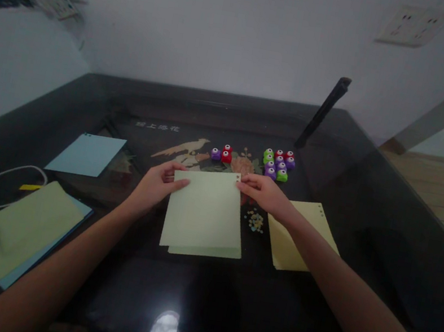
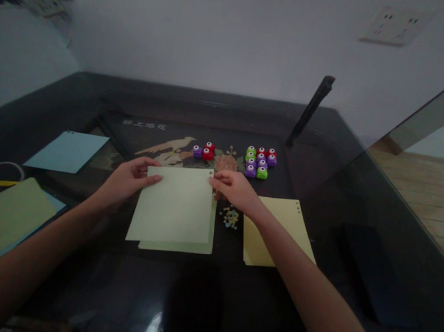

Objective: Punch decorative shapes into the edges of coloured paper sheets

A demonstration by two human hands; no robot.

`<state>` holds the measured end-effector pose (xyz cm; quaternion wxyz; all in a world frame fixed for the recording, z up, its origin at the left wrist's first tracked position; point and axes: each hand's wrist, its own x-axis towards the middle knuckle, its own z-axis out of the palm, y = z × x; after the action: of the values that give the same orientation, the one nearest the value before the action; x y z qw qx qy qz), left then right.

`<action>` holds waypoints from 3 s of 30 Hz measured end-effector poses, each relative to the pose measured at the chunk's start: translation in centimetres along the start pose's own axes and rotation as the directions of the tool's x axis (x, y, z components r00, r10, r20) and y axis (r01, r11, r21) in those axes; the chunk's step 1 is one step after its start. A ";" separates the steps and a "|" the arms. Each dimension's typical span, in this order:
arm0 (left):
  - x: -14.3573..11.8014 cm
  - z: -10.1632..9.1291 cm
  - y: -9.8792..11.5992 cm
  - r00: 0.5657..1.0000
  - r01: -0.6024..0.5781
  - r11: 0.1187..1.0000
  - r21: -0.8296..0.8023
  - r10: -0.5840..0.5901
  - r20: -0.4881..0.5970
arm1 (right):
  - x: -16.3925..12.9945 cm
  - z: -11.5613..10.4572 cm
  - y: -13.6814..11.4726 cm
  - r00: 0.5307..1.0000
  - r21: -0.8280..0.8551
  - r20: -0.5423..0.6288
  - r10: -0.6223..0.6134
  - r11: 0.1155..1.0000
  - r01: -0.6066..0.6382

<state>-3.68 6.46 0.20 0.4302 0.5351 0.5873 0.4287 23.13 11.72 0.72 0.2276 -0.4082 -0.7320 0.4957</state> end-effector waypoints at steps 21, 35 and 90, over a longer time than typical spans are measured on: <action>-3.4 0.8 -0.5 0.974 0.132 0.991 0.006 -0.131 0.184 | -1.1 0.5 -0.6 0.989 0.257 0.067 0.130 0.956 -0.143; -2.9 1.0 -2.0 0.971 0.150 0.988 -0.026 -0.143 0.191 | -0.7 -1.1 -0.8 0.998 0.073 -0.016 0.062 0.995 -0.061; -7.1 4.4 0.4 0.877 0.312 0.949 -0.038 -0.272 0.397 | -9.8 -0.6 1.0 0.934 0.463 -0.226 0.276 0.874 -0.146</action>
<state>1.11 -0.45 -0.25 0.6237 0.4919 0.5422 0.2739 29.46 4.16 0.76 0.3607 -0.4914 -0.5112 0.6059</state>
